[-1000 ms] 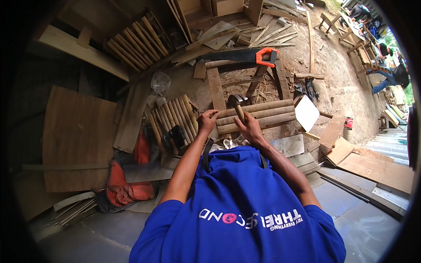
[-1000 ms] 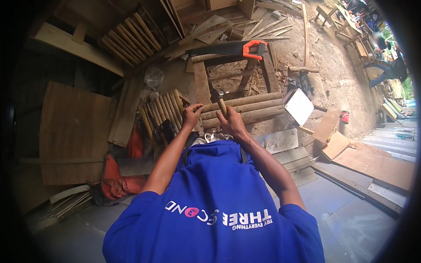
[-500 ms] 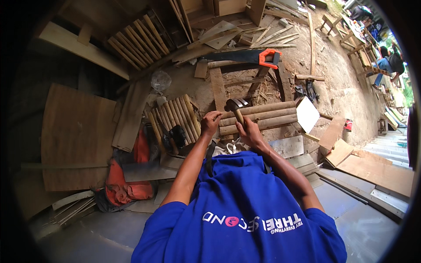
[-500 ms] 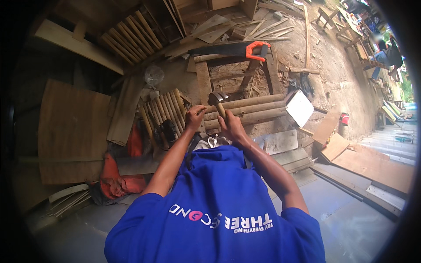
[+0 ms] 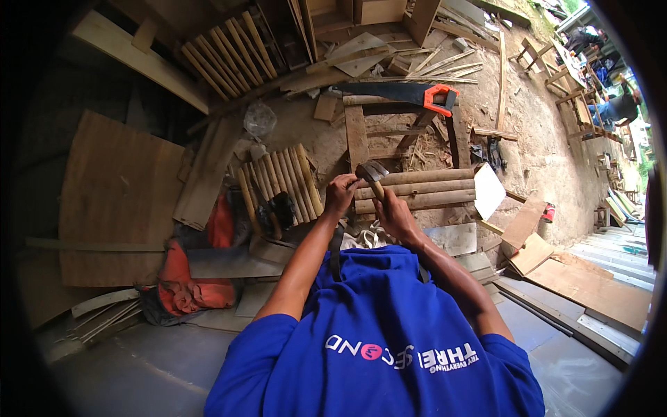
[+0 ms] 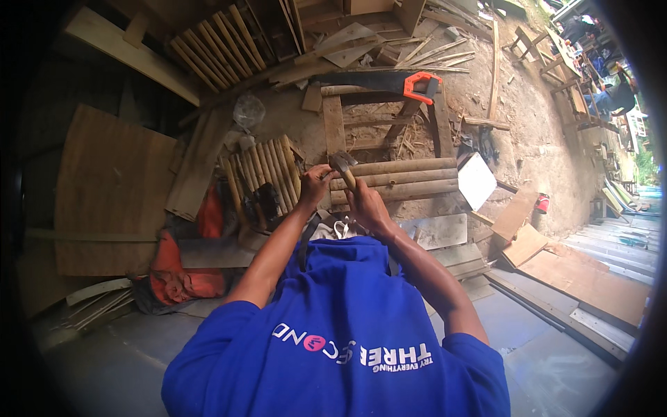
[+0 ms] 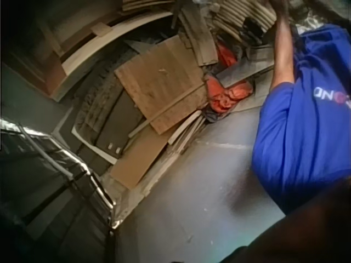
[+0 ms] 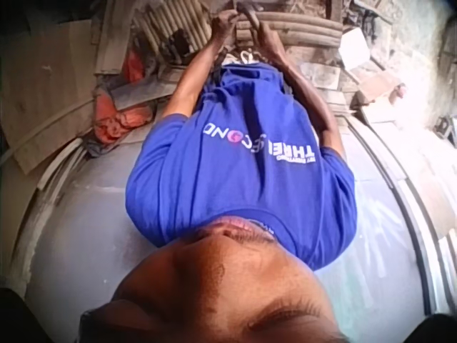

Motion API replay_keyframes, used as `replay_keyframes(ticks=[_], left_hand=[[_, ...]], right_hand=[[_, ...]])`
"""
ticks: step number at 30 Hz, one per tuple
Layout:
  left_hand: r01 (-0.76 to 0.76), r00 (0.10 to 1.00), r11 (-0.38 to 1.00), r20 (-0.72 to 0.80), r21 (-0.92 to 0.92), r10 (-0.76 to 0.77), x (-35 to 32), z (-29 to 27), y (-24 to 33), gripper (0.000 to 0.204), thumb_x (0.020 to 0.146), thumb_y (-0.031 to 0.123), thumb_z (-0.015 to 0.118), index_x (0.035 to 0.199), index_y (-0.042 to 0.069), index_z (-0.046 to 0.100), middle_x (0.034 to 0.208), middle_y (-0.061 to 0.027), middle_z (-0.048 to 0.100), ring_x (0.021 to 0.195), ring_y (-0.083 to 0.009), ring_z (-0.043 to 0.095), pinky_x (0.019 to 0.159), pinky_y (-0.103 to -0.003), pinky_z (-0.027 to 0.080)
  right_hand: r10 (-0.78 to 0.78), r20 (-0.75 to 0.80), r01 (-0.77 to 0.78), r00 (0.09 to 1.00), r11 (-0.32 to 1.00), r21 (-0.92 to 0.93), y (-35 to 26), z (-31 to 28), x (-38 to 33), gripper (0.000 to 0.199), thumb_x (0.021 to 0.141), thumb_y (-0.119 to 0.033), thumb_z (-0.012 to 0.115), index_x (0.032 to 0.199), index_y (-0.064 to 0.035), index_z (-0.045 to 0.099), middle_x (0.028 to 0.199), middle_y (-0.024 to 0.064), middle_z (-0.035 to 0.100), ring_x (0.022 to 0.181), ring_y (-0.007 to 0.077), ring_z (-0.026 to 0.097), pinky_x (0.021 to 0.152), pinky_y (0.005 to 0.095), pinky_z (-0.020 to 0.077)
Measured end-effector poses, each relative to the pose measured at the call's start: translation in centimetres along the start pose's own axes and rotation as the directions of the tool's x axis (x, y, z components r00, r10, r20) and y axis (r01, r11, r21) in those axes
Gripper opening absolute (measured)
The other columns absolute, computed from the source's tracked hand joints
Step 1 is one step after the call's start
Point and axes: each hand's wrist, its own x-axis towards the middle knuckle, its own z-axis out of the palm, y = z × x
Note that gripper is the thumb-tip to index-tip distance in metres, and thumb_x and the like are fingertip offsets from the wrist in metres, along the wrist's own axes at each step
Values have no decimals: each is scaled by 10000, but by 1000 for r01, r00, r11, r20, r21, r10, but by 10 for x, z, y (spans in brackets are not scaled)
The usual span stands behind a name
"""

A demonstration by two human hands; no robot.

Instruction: The person assembles a bamboo frame by aligning cylindrical bamboo pieces and securing them with a hammer and nails. They then use a hand saw to cut a wooden plank and integrate it into the structure.

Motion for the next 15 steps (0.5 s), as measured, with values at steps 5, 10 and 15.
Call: replay_keyframes(ticks=[5,10,15], left_hand=[[-36,999,999,-1,9,36,1,0,0,146,810,149,690,887,27,711,969,-132,702,934,-297,664,830,-373,517],[-67,998,998,22,0,67,2,0,0,152,815,184,700,883,50,725,958,-109,706,942,-275,662,827,-368,508],[19,999,1000,46,2,-19,2,3,-8,156,813,213,715,881,75,739,928,-98,707,928,-266,664,805,-362,501]], right_hand=[[56,27,-58,998,997,49,-4,-2,-4,267,932,-192,531,1107,-5,453,801,320,602,782,510,580,672,564,435],[25,8,-25,1000,1000,8,-6,-2,-7,280,938,-200,529,1117,-3,444,799,314,603,777,509,583,670,559,436],[12,13,-11,1000,999,-48,-4,3,-5,284,935,-197,538,1120,-3,443,793,307,609,789,506,588,666,559,437]])
